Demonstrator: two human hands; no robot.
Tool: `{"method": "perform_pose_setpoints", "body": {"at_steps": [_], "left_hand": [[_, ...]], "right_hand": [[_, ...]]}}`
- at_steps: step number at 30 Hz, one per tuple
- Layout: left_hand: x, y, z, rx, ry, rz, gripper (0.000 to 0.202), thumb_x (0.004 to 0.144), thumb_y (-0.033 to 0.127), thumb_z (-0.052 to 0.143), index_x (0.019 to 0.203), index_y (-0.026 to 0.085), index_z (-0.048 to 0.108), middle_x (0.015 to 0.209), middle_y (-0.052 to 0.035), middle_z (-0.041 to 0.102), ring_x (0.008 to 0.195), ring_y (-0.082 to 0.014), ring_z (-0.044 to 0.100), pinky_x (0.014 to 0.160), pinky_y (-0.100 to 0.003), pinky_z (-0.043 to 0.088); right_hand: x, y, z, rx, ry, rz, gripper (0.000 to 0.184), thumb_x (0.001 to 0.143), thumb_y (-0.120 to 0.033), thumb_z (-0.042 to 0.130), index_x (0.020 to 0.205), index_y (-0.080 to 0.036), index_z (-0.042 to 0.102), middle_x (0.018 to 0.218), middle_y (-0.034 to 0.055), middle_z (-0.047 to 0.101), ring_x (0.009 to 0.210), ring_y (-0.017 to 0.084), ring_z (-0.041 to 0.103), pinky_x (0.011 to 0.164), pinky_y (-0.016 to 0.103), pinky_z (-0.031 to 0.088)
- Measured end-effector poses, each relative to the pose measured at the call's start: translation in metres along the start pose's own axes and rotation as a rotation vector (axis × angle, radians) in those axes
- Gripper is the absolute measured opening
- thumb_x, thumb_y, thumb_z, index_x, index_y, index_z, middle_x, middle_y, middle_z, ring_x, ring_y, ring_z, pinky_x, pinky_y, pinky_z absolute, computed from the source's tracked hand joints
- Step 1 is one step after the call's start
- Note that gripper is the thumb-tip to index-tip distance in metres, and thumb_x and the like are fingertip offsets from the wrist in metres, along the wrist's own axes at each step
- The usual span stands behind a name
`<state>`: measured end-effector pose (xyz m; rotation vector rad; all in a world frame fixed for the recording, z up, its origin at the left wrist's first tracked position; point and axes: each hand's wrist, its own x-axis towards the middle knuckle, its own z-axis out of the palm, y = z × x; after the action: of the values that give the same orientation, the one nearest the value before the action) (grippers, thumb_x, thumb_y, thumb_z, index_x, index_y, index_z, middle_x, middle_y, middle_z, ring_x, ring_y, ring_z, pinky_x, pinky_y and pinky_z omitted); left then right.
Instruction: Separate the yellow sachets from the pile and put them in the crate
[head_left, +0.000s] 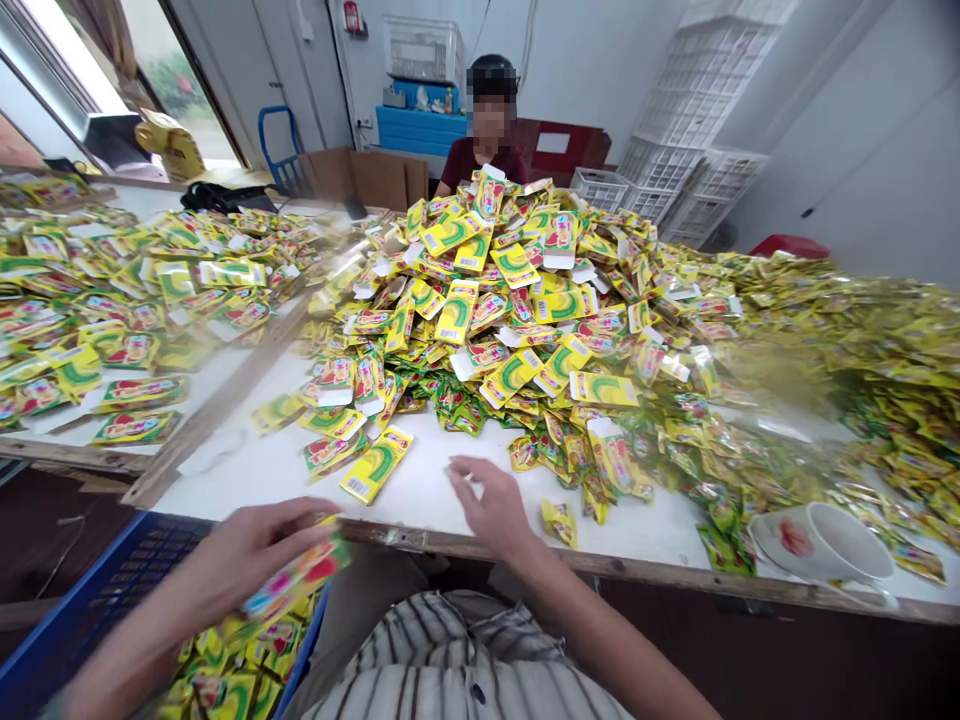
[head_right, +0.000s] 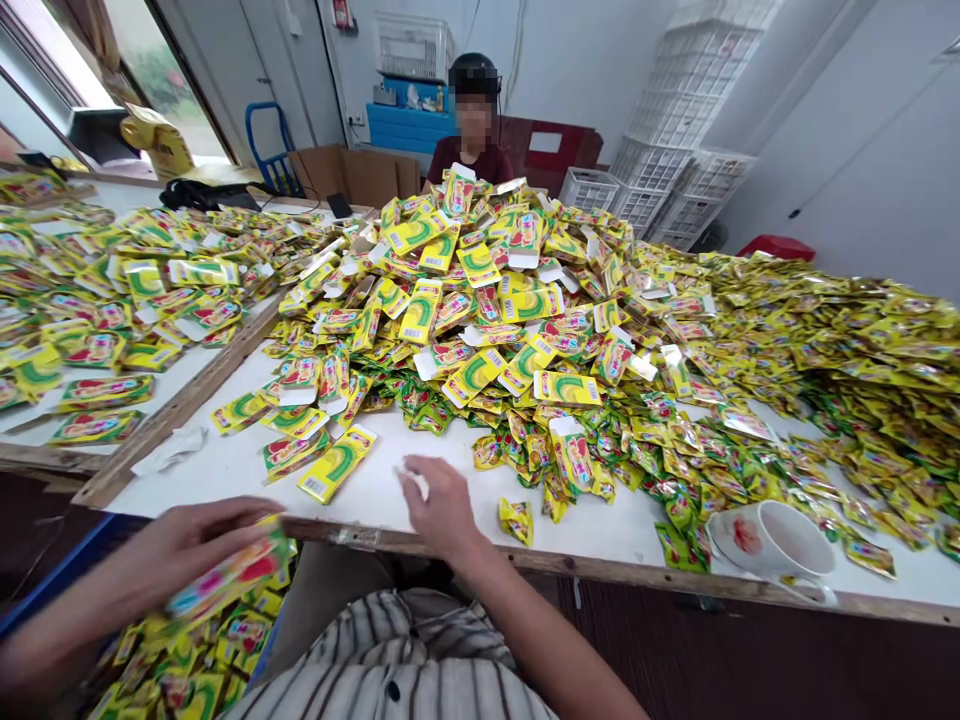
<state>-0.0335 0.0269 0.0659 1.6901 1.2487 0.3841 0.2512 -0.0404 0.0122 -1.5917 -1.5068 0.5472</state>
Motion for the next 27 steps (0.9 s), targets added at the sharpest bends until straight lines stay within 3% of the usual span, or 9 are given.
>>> {"method": "perform_pose_setpoints", "body": {"at_steps": [2, 4, 7, 9, 13, 17, 22, 24, 27], "left_hand": [[-0.012, -0.011, -0.030, 0.292, 0.047, -0.010, 0.039, 0.062, 0.055, 0.072, 0.094, 0.033, 0.076, 0.100, 0.0019, 0.076, 0.092, -0.0295, 0.067, 0.082, -0.037, 0.052], [-0.013, -0.011, -0.030, 0.453, 0.175, -0.009, 0.046, 0.068, 0.060, 0.063, 0.101, 0.030, 0.074, 0.108, -0.0024, 0.074, 0.100, -0.0322, 0.066, 0.087, -0.040, 0.050], [0.010, 0.002, 0.016, 0.518, 0.240, 0.003, 0.045, 0.084, 0.053, 0.049, 0.107, 0.020, 0.071, 0.101, -0.0098, 0.075, 0.090, -0.0299, 0.068, 0.080, -0.037, 0.051], [0.034, 0.010, 0.055, 0.629, 0.330, 0.095, 0.042, 0.086, 0.047, 0.051, 0.109, 0.017, 0.068, 0.105, -0.0143, 0.072, 0.095, -0.0310, 0.066, 0.083, -0.038, 0.049], [0.071, 0.013, 0.099, 0.878, 0.390, 0.206, 0.052, 0.081, 0.041, 0.064, 0.122, 0.010, 0.058, 0.108, -0.0220, 0.066, 0.104, -0.0366, 0.058, 0.087, -0.044, 0.044], [0.086, 0.009, 0.097, 0.976, 0.374, 0.223, 0.040, 0.086, 0.022, 0.049, 0.123, 0.009, 0.059, 0.092, -0.0200, 0.068, 0.093, -0.0354, 0.061, 0.081, -0.043, 0.044], [0.089, 0.007, 0.086, 0.670, 0.390, 0.295, 0.041, 0.087, 0.021, 0.044, 0.124, 0.014, 0.058, 0.093, -0.0141, 0.071, 0.090, -0.0296, 0.064, 0.080, -0.039, 0.047], [0.088, 0.006, 0.086, 0.397, 0.350, 0.234, 0.040, 0.085, 0.025, 0.049, 0.123, 0.016, 0.060, 0.088, -0.0104, 0.072, 0.084, -0.0270, 0.065, 0.078, -0.038, 0.049], [0.085, 0.009, 0.093, -0.156, 0.169, 0.160, 0.041, 0.081, 0.037, 0.060, 0.116, 0.015, 0.063, 0.090, -0.0079, 0.073, 0.085, -0.0246, 0.067, 0.080, -0.037, 0.052]], "right_hand": [[0.022, 0.017, -0.004, -0.218, 0.037, 0.014, 0.032, 0.088, -0.024, 0.050, 0.115, -0.016, 0.067, 0.110, 0.0131, 0.070, 0.103, 0.027, 0.062, 0.091, 0.041, 0.048], [0.045, 0.031, -0.007, -0.393, -0.039, -0.024, 0.045, 0.084, -0.018, 0.052, 0.129, -0.013, 0.057, 0.123, 0.0161, 0.064, 0.111, 0.030, 0.057, 0.094, 0.044, 0.046], [0.064, 0.042, -0.007, -0.546, -0.150, -0.065, 0.054, 0.080, -0.005, 0.046, 0.132, -0.017, 0.055, 0.128, 0.0144, 0.062, 0.110, 0.028, 0.057, 0.093, 0.040, 0.044], [0.064, 0.045, -0.009, -0.551, -0.105, -0.060, 0.054, 0.081, -0.003, 0.042, 0.129, -0.019, 0.058, 0.117, 0.0133, 0.067, 0.103, 0.026, 0.060, 0.090, 0.038, 0.045], [0.043, 0.051, -0.021, -0.239, 0.114, 0.088, 0.046, 0.083, -0.018, 0.046, 0.127, -0.021, 0.058, 0.098, 0.0080, 0.071, 0.079, 0.021, 0.063, 0.078, 0.036, 0.050], [0.024, 0.060, -0.028, 0.352, 0.135, 0.392, 0.043, 0.075, -0.034, 0.059, 0.116, -0.020, 0.059, 0.077, 0.0013, 0.066, 0.063, 0.016, 0.060, 0.060, 0.031, 0.053], [0.014, 0.060, -0.022, 0.696, 0.191, 0.495, 0.048, 0.061, -0.037, 0.077, 0.103, -0.020, 0.061, 0.082, 0.0027, 0.067, 0.075, 0.017, 0.064, 0.063, 0.030, 0.055], [0.013, 0.053, -0.022, 0.720, 0.182, 0.492, 0.044, 0.062, -0.036, 0.077, 0.100, -0.020, 0.062, 0.086, 0.0042, 0.068, 0.078, 0.018, 0.064, 0.064, 0.030, 0.054], [0.017, 0.036, -0.024, 0.771, 0.211, 0.433, 0.036, 0.067, -0.037, 0.074, 0.097, -0.020, 0.062, 0.093, 0.0056, 0.069, 0.084, 0.018, 0.064, 0.069, 0.031, 0.054]]}}
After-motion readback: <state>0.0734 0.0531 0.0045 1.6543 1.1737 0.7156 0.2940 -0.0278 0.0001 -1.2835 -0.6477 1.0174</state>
